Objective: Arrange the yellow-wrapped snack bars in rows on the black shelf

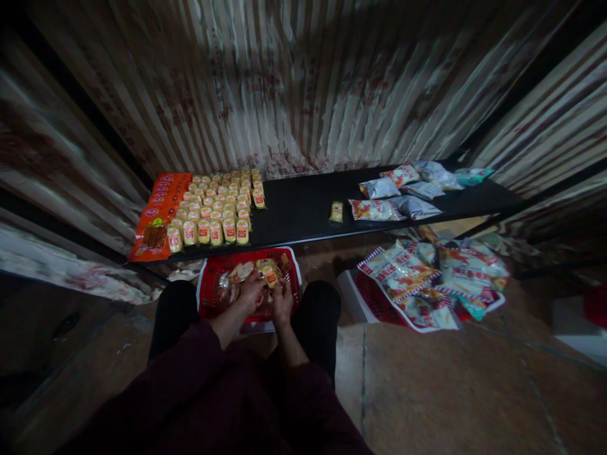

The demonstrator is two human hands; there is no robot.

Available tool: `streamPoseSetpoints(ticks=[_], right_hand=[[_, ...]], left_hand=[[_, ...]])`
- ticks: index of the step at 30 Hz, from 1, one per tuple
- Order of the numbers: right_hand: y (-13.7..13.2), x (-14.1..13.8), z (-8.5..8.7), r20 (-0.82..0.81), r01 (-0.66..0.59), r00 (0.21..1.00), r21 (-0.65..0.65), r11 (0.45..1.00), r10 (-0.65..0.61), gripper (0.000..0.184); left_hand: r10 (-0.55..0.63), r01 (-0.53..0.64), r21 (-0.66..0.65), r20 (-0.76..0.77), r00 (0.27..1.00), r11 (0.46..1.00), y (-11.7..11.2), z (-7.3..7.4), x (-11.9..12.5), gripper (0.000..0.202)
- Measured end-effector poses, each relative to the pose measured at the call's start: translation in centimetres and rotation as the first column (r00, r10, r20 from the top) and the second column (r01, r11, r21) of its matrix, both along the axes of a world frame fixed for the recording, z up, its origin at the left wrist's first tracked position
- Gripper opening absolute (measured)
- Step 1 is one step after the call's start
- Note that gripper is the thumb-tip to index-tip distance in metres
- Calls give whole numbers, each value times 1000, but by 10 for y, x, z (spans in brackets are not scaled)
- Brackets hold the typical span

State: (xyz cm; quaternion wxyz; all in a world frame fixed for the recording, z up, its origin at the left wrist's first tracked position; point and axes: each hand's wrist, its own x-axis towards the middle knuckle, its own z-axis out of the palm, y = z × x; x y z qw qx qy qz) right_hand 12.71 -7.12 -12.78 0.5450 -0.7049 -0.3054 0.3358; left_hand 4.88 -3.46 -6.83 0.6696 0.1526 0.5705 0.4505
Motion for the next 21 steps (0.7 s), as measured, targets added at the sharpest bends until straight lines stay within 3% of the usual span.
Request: streamPoseSetpoints(ticks=[8,14,21], right_hand=[[0,-1,-3,39,-7,999,71,997,4,43],[-1,3,10,113,-24,993,68,997,16,43],[-1,9,25,191,-21,982,135,991,-5,41]], left_hand=[[6,-3,92,-34,999,996,2,-3,0,28],[34,8,249,-163,986,969,6,-13,4,19],[-35,115,322,-243,969,940,9,-2,12,24]])
